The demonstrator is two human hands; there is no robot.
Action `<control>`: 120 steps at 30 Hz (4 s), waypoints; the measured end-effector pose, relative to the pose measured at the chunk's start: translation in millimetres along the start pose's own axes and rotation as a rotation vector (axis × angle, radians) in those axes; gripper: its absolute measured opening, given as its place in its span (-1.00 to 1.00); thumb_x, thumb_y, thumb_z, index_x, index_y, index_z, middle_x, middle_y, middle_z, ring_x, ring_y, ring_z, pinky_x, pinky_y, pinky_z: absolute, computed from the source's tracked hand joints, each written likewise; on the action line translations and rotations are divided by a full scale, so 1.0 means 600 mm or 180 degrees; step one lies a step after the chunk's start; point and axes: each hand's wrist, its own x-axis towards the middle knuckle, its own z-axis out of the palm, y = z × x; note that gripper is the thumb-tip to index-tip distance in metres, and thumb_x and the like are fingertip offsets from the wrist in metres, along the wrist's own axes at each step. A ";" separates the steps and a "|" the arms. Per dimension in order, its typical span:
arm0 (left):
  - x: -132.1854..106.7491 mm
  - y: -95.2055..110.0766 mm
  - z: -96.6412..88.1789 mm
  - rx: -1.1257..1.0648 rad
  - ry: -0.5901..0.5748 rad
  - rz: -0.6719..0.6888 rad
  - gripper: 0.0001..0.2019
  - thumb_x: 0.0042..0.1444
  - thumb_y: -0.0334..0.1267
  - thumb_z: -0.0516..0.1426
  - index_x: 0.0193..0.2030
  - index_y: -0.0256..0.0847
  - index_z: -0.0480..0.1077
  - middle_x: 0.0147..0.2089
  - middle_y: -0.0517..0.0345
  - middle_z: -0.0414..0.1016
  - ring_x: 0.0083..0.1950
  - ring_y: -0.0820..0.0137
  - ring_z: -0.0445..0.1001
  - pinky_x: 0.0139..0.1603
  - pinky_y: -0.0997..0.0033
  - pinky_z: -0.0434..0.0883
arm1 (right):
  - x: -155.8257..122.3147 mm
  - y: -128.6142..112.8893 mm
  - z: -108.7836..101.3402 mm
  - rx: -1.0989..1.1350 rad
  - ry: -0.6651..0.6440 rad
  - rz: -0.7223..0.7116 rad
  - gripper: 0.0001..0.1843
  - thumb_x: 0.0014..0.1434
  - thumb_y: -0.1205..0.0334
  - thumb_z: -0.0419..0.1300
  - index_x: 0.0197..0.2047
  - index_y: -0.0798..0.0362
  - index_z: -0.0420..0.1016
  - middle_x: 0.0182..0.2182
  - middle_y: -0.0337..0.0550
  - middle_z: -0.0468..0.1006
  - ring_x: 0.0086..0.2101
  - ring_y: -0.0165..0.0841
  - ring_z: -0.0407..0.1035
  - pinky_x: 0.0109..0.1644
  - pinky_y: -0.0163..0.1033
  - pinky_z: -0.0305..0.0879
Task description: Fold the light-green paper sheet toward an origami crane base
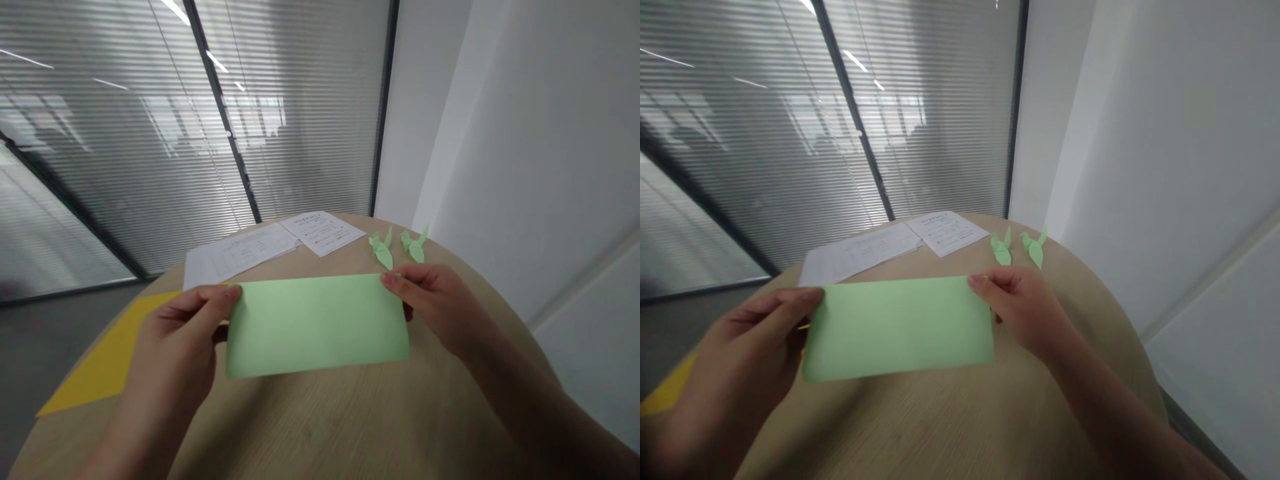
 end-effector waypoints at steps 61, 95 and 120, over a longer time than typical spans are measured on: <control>0.037 -0.131 0.059 0.3772 -0.3293 0.2771 -0.70 0.35 -0.40 0.13 0.16 -0.12 0.53 0.10 0.00 0.63 0.19 0.21 0.48 0.24 0.25 0.35 | 0.065 0.135 0.096 -0.3249 -0.1401 -0.2086 -0.64 0.36 0.52 0.08 0.00 0.05 0.65 -0.16 -0.08 0.62 -0.12 -0.28 0.45 -0.03 -0.27 0.27; -0.049 -0.125 0.075 0.3574 -0.2462 0.1636 -0.51 0.26 0.03 0.19 0.20 -0.26 0.51 0.31 -0.17 0.50 0.29 0.06 0.48 0.32 0.12 0.40 | 0.030 0.146 0.074 -0.3019 -0.1423 -0.1998 -0.41 0.35 -0.07 0.25 0.27 0.18 0.48 0.06 0.14 0.51 0.07 -0.08 0.35 0.21 -0.02 0.28; 0.046 -0.125 0.023 0.2804 -0.3913 0.1093 -0.16 -0.01 -0.32 0.30 0.47 -0.21 0.22 0.55 -0.20 0.11 0.51 0.00 0.19 0.49 -0.04 0.17 | 0.100 0.171 0.010 -0.2107 -0.2838 -0.1526 -0.04 0.15 -0.10 0.40 0.49 0.08 0.21 0.41 0.21 0.22 0.38 0.01 0.11 0.46 0.14 -0.01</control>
